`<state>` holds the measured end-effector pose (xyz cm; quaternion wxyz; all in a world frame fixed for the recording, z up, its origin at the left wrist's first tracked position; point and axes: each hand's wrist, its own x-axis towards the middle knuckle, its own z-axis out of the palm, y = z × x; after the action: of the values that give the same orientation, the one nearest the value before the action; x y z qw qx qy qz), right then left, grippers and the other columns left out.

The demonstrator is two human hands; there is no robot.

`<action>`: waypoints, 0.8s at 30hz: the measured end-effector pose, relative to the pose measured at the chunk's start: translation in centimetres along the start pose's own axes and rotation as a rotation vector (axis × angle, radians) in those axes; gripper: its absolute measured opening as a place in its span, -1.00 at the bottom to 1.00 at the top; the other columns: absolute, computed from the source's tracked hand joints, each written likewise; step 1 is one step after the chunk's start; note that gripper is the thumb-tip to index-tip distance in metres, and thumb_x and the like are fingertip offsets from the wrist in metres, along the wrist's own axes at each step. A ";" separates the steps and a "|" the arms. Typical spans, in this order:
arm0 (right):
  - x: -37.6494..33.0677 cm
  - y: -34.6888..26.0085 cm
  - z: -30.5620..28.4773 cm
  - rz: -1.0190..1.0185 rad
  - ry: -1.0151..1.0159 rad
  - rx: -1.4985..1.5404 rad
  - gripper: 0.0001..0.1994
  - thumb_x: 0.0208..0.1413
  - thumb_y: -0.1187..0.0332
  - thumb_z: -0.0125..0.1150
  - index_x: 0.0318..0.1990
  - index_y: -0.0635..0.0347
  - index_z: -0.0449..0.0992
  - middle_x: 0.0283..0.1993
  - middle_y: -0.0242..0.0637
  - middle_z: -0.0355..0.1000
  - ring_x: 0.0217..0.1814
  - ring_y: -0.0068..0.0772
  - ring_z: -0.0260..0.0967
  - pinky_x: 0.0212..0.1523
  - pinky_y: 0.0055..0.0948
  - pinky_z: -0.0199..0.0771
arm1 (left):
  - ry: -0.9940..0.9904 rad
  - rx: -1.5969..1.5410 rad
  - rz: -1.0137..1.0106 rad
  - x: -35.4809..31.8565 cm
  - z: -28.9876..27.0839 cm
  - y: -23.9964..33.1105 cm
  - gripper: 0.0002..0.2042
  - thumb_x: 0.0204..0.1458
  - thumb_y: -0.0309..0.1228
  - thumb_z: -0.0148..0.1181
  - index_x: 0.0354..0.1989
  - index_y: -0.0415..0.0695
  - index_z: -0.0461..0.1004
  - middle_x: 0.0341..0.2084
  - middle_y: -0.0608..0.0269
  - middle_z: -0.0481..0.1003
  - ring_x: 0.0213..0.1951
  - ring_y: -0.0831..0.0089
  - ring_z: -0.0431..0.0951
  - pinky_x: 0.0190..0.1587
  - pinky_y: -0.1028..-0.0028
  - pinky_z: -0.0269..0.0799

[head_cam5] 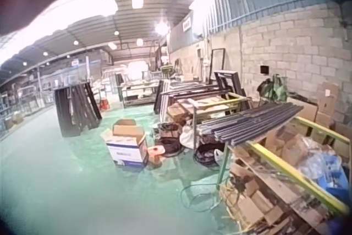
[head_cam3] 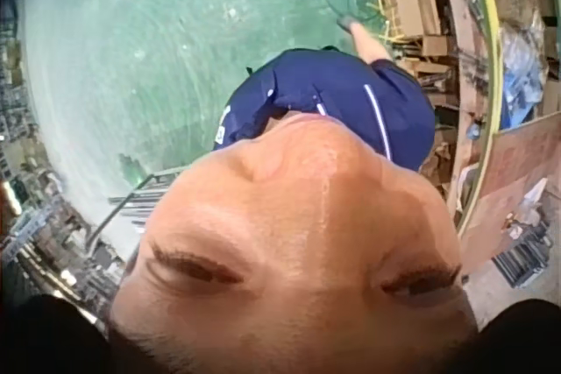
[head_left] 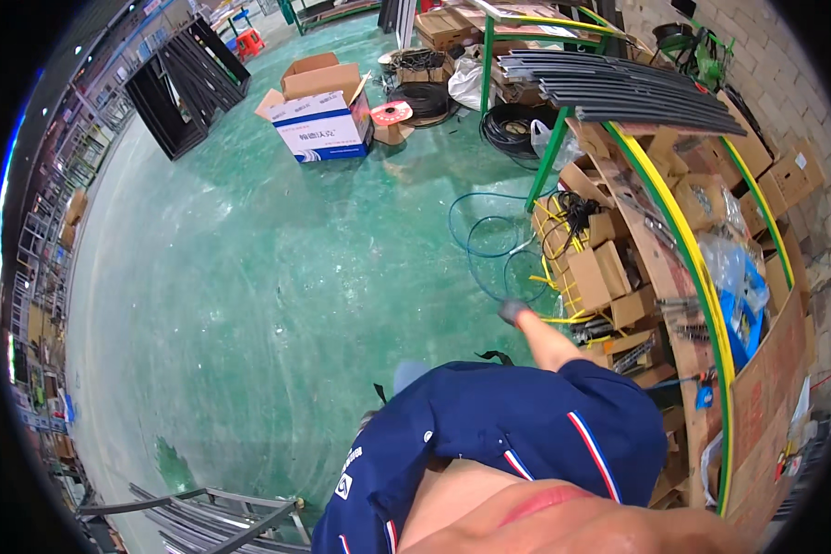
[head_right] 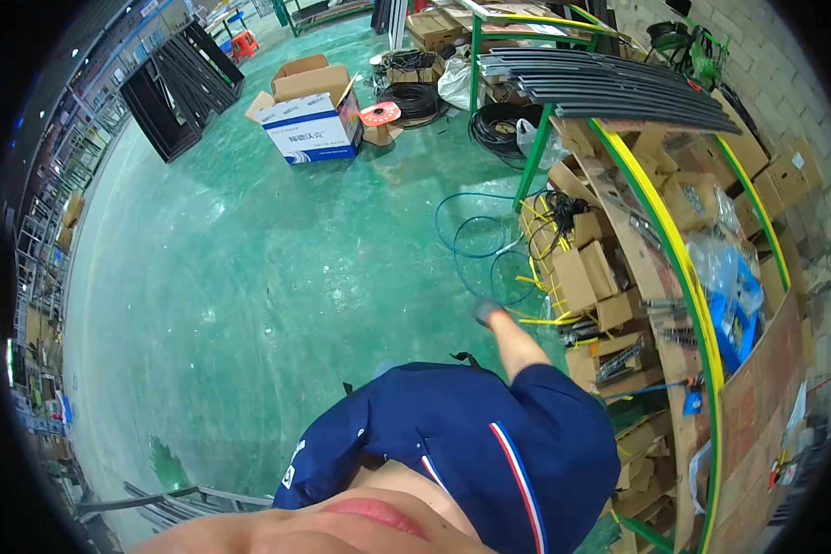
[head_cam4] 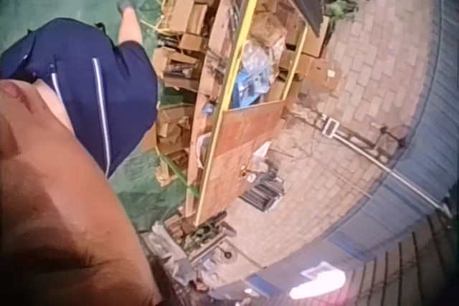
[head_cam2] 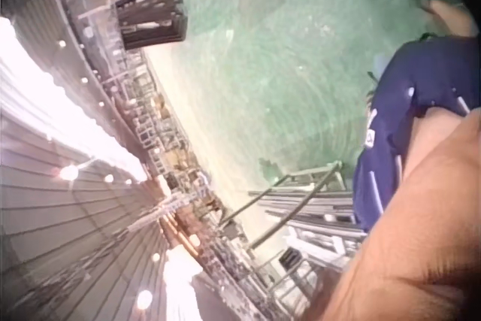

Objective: Organizes metal profiles by cutting binding strips and checking documentation on the fabrication floor.

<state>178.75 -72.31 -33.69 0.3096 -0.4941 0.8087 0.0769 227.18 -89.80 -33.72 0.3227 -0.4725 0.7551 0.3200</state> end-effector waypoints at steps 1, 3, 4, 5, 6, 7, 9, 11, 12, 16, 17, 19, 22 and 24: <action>1.2 -2.0 -6.4 0.124 0.184 0.331 -0.60 -0.05 0.13 -0.10 -0.17 0.22 0.44 -0.12 0.03 0.38 -0.05 0.01 0.32 -0.06 -0.19 0.32 | -0.003 -0.019 -0.011 1.5 -2.1 0.8 -0.73 -0.05 -0.23 -0.04 -0.29 -0.09 0.50 -0.22 0.04 0.46 -0.12 0.15 0.46 -0.13 0.26 0.39; 8.0 -2.9 -15.0 0.061 0.279 0.352 -0.62 -0.05 0.09 -0.07 -0.22 0.19 0.46 -0.15 -0.01 0.40 -0.08 -0.01 0.34 -0.07 -0.20 0.32 | 0.011 -0.048 -0.002 5.2 -6.7 2.2 -0.74 -0.05 -0.24 -0.04 -0.29 -0.09 0.50 -0.22 0.04 0.46 -0.12 0.15 0.46 -0.13 0.26 0.39; 10.9 -4.1 -19.2 0.032 0.306 0.336 -0.64 -0.02 0.13 -0.11 -0.25 0.21 0.47 -0.12 -0.02 0.39 -0.08 0.00 0.34 -0.05 -0.22 0.32 | 0.016 -0.052 -0.005 7.1 -8.9 2.3 -0.74 -0.05 -0.25 -0.04 -0.29 -0.09 0.50 -0.22 0.04 0.46 -0.12 0.15 0.46 -0.13 0.26 0.39; 13.5 -5.9 -23.1 0.011 0.329 0.368 -0.65 -0.02 0.13 -0.09 -0.24 0.19 0.46 -0.14 -0.03 0.40 -0.10 -0.01 0.35 -0.07 -0.22 0.33 | 0.021 -0.057 -0.013 8.7 -11.0 2.2 -0.74 -0.05 -0.25 -0.04 -0.29 -0.09 0.50 -0.22 0.04 0.46 -0.12 0.15 0.46 -0.13 0.26 0.39; 15.6 -7.5 -26.1 -0.007 0.355 0.407 -0.66 -0.02 0.13 -0.07 -0.24 0.17 0.45 -0.17 -0.03 0.41 -0.12 -0.02 0.35 -0.10 -0.22 0.34 | 0.029 -0.059 -0.015 10.6 -13.3 2.2 -0.74 -0.05 -0.26 -0.04 -0.29 -0.09 0.50 -0.22 0.04 0.46 -0.12 0.16 0.46 -0.13 0.26 0.39; 17.3 -8.5 -27.8 -0.068 0.377 0.464 -0.66 -0.02 0.13 -0.06 -0.22 0.16 0.45 -0.17 -0.04 0.41 -0.12 -0.03 0.36 -0.10 -0.22 0.34 | 0.028 -0.051 -0.013 12.5 -15.8 2.1 -0.74 -0.05 -0.26 -0.03 -0.29 -0.09 0.51 -0.21 0.04 0.46 -0.12 0.16 0.46 -0.13 0.26 0.39; 20.9 -9.4 -31.1 -0.173 0.436 0.571 -0.67 -0.02 0.12 -0.03 -0.20 0.13 0.43 -0.17 -0.05 0.41 -0.12 -0.04 0.36 -0.10 -0.23 0.34 | 0.021 -0.020 0.001 16.7 -21.3 2.7 -0.75 -0.05 -0.27 -0.03 -0.29 -0.09 0.51 -0.21 0.05 0.46 -0.12 0.16 0.46 -0.13 0.26 0.39; 23.3 -8.7 -32.8 -0.216 0.473 0.582 -0.68 0.00 0.16 0.00 -0.17 0.17 0.40 -0.20 -0.07 0.41 -0.14 -0.05 0.36 -0.13 -0.24 0.34 | 0.011 0.057 0.021 20.8 -28.2 3.1 -0.75 -0.05 -0.28 -0.03 -0.29 -0.09 0.51 -0.21 0.05 0.46 -0.13 0.17 0.46 -0.13 0.26 0.39; 23.1 -9.0 -34.9 -0.201 0.416 0.574 -0.67 0.00 0.14 0.00 -0.17 0.17 0.41 -0.17 -0.07 0.40 -0.13 -0.06 0.35 -0.11 -0.24 0.33 | 0.006 0.090 0.021 22.6 -31.3 3.0 -0.75 -0.05 -0.28 -0.03 -0.29 -0.09 0.51 -0.21 0.05 0.46 -0.13 0.17 0.46 -0.13 0.27 0.39; 19.6 -4.1 -43.1 -0.109 0.650 0.704 -0.67 0.02 0.18 0.00 -0.15 0.21 0.41 -0.17 -0.04 0.39 -0.13 -0.06 0.35 -0.11 -0.26 0.33 | -0.016 0.512 0.165 34.5 -47.6 7.6 -0.76 -0.05 -0.30 -0.02 -0.28 -0.09 0.51 -0.20 0.05 0.46 -0.13 0.18 0.47 -0.12 0.27 0.40; 18.4 -3.2 -45.9 -0.069 0.711 0.726 -0.68 0.02 0.20 0.01 -0.15 0.21 0.41 -0.18 -0.03 0.39 -0.14 -0.06 0.35 -0.12 -0.27 0.34 | -0.027 0.720 0.228 37.7 -51.5 9.0 -0.76 -0.05 -0.31 -0.02 -0.28 -0.09 0.51 -0.20 0.05 0.46 -0.13 0.18 0.47 -0.12 0.27 0.40; 15.3 -1.4 -52.3 0.026 0.786 0.778 -0.69 0.03 0.22 0.04 -0.14 0.23 0.41 -0.21 -0.06 0.41 -0.16 -0.09 0.37 -0.14 -0.33 0.36 | 0.004 1.073 0.298 45.0 -60.0 12.5 -0.77 -0.05 -0.32 -0.02 -0.28 -0.10 0.51 -0.20 0.05 0.46 -0.13 0.19 0.47 -0.12 0.27 0.40; 13.3 3.7 -59.0 0.193 1.019 0.575 -0.68 0.05 0.23 0.07 -0.10 0.21 0.40 -0.21 -0.12 0.43 -0.16 -0.16 0.39 -0.11 -0.38 0.37 | 0.378 0.290 0.043 54.4 -71.0 20.1 -0.73 -0.05 -0.27 -0.04 -0.30 -0.15 0.49 -0.30 -0.01 0.49 -0.27 0.18 0.52 -0.27 0.32 0.43; 12.7 7.8 -62.2 0.419 1.067 0.484 -0.69 0.06 0.23 0.06 -0.09 0.20 0.40 -0.17 -0.13 0.43 -0.13 -0.18 0.39 -0.08 -0.39 0.36 | 0.336 -0.341 0.159 58.0 -72.2 33.7 -0.68 -0.03 -0.20 -0.08 -0.26 -0.16 0.45 -0.37 0.03 0.50 -0.39 0.24 0.49 -0.32 0.35 0.40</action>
<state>141.64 -104.78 7.10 -0.0555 -0.2110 0.9263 -0.3071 162.81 -164.35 -31.15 0.0821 -0.5057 0.7680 0.3843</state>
